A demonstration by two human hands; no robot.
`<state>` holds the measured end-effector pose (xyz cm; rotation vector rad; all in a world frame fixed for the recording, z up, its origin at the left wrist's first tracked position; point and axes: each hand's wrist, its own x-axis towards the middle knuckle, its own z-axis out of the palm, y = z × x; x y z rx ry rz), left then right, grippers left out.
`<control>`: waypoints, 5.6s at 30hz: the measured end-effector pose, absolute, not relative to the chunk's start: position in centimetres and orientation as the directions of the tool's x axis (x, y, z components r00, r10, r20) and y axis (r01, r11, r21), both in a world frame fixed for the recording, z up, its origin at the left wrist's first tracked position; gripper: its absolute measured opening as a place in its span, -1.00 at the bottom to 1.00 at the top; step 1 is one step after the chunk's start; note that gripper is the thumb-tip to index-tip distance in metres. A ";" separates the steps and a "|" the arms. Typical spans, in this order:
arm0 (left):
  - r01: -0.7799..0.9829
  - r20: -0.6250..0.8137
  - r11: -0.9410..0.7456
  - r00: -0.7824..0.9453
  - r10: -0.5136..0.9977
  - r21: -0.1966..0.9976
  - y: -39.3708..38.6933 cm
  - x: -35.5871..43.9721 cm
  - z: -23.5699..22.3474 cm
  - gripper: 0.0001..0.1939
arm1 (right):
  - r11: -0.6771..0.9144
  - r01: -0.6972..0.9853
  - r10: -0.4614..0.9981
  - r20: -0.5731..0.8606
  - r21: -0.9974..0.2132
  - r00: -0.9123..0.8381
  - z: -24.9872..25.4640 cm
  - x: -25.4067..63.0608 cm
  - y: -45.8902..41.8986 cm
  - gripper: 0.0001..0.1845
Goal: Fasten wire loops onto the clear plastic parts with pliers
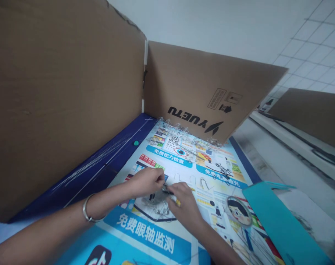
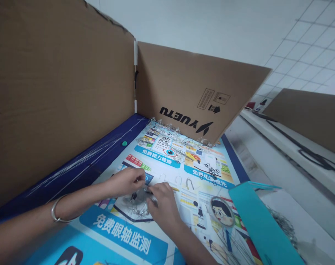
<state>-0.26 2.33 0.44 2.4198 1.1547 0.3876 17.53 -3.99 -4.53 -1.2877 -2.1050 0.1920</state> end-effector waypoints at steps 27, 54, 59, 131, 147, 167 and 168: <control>0.659 0.093 -0.696 0.704 0.704 0.284 1.5 0.3 0.5 -0.85 | 0.459 0.653 0.867 0.464 -0.602 -0.181 -5.1 16.9 -4.4 -0.72; 0.554 0.186 -0.827 0.806 0.562 0.096 1.1 0.5 -0.8 -0.93 | 0.362 0.692 0.916 0.377 -0.625 -0.138 -5.4 16.9 -4.6 -0.72; 0.520 0.191 -0.831 0.811 0.553 0.198 1.7 0.4 -0.6 -0.92 | 0.359 0.696 0.917 0.374 -0.621 -0.140 -5.4 17.0 -4.5 -0.71; 0.681 0.135 -0.728 0.716 0.685 0.081 1.7 0.8 -1.3 -0.85 | 0.336 0.941 0.909 0.280 -0.051 -0.309 -1.9 20.3 -5.6 -0.89; 0.639 0.117 -0.767 0.758 0.641 0.060 1.7 0.5 -1.2 -0.77 | 0.371 0.926 0.861 0.347 0.069 -0.371 -2.2 20.4 -5.4 -0.91; 0.576 0.199 -0.815 0.808 0.555 -0.062 1.8 0.4 -1.9 -0.81 | 0.415 0.910 0.840 0.381 0.006 -0.386 -2.6 20.3 -5.3 -0.87; 0.569 0.209 -0.820 0.811 0.546 -0.064 1.8 0.4 -2.0 -0.81 | 0.413 0.911 0.841 0.381 0.004 -0.384 -2.7 20.3 -5.3 -0.87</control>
